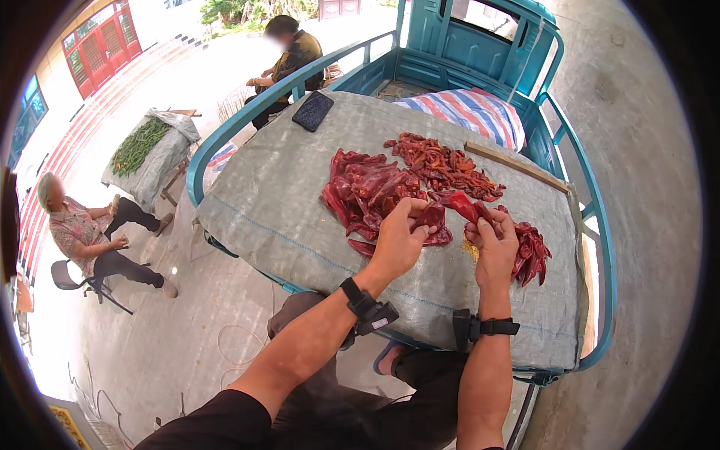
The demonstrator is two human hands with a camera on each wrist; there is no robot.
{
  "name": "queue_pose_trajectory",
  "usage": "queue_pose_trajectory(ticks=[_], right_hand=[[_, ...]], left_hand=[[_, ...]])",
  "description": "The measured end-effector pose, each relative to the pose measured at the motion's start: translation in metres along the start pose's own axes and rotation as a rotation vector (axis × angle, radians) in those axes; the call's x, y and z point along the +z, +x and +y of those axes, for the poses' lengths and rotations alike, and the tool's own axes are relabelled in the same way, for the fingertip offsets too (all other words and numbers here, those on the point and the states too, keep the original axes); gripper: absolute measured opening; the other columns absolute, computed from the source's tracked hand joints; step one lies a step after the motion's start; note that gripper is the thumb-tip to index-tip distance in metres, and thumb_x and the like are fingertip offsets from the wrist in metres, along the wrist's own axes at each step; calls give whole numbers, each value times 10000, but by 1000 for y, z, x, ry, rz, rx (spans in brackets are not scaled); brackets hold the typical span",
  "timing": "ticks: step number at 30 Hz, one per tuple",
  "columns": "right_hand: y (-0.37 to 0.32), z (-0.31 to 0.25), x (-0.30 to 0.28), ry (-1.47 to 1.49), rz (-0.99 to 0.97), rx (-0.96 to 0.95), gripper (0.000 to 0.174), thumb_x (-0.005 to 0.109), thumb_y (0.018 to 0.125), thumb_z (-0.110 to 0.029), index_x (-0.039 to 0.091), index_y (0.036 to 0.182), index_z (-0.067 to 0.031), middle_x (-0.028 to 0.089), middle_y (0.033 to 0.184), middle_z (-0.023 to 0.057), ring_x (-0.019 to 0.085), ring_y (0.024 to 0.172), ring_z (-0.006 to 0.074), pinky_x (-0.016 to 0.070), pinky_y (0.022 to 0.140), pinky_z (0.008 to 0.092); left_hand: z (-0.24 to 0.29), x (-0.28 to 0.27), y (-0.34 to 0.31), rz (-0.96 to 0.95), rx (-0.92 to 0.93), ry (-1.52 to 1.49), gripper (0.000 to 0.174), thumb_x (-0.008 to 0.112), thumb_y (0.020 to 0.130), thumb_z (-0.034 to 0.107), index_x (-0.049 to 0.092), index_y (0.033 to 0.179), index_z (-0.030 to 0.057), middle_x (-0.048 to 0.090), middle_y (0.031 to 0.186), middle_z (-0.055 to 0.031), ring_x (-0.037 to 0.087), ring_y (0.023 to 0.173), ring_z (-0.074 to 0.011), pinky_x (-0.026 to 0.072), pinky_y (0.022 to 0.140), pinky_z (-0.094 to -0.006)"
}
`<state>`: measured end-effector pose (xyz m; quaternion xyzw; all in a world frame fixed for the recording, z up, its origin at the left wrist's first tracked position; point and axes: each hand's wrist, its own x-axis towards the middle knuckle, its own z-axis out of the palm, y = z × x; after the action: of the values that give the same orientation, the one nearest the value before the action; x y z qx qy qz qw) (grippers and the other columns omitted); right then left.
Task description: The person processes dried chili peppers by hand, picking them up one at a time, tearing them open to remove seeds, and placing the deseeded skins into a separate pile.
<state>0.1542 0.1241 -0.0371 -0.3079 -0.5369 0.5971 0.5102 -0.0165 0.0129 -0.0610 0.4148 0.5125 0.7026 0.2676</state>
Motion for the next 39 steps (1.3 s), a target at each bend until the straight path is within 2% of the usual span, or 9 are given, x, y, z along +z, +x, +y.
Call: queue_pose_trajectory(ticks=[4, 10, 15, 16, 18, 19, 26, 36, 39], right_hand=[[-5, -4, 4, 83, -28, 44, 211, 652, 1067, -8, 646, 1278, 2, 736, 1120, 94, 751, 917, 170, 639, 792, 301], [-1, -6, 1, 35, -10, 9, 211, 672, 1060, -12, 646, 1269, 3, 738, 1126, 101, 750, 918, 173, 640, 785, 301], [5, -16, -20, 1, 107, -91, 196, 700, 1055, -30, 661, 1242, 12, 748, 1086, 104, 756, 885, 171, 642, 740, 304], [8, -18, -26, -3, 129, -114, 194, 704, 1054, -36, 664, 1238, 15, 752, 1077, 105, 757, 878, 170, 643, 731, 304], [10, -26, -36, -31, 199, -138, 207, 703, 1058, -56, 665, 1247, 20, 761, 1070, 109, 757, 856, 160, 636, 711, 296], [5, -38, -36, -82, 269, -92, 207, 699, 1061, -72, 674, 1245, 21, 771, 1032, 105, 752, 809, 143, 617, 692, 277], [11, -52, -88, -444, 475, -359, 156, 702, 1057, -74, 713, 1181, 19, 762, 935, 74, 728, 766, 108, 584, 660, 264], [17, -45, -114, -657, 626, -540, 132, 711, 1005, -63, 731, 1122, -5, 782, 949, 88, 747, 828, 162, 599, 786, 352], [11, -46, -112, -767, 544, -474, 151, 704, 1013, -95, 742, 1138, -20, 799, 982, 115, 770, 903, 213, 595, 840, 380]], left_hand=[[0, 1, 2, -50, -133, -129, 407, 568, 1007, -172, 502, 1384, -33, 667, 1258, -138, 741, 1046, -188, 618, 907, -311], [1, 2, 2, -29, -113, -177, 460, 552, 998, -183, 472, 1417, -8, 638, 1301, -159, 739, 1029, -200, 618, 889, -316], [4, -2, 2, -1, -128, -265, 534, 553, 963, -195, 474, 1454, 0, 634, 1354, -175, 775, 1056, -237, 632, 848, -312], [17, -3, 1, 0, -158, -254, 514, 552, 971, -209, 484, 1435, 2, 619, 1317, -153, 732, 1018, -190, 629, 860, -305], [24, -3, 1, -9, -199, -215, 511, 552, 991, -191, 476, 1465, -17, 652, 1322, -155, 754, 1043, -192, 609, 827, -277], [23, -5, 1, -32, -175, -185, 525, 582, 988, -124, 476, 1497, -52, 635, 1340, -173, 782, 1077, -228, 622, 863, -294], [21, 0, 0, -66, -147, -137, 500, 587, 1001, -111, 484, 1488, -64, 673, 1302, -165, 778, 1058, -218, 620, 865, -297], [23, 5, 0, -88, -169, -141, 489, 585, 996, -122, 489, 1470, -53, 691, 1270, -157, 772, 1056, -211, 620, 878, -298], [22, 5, 0, -112, -164, -153, 493, 587, 993, -123, 488, 1471, -51, 692, 1276, -161, 774, 1065, -214, 622, 889, -300]])
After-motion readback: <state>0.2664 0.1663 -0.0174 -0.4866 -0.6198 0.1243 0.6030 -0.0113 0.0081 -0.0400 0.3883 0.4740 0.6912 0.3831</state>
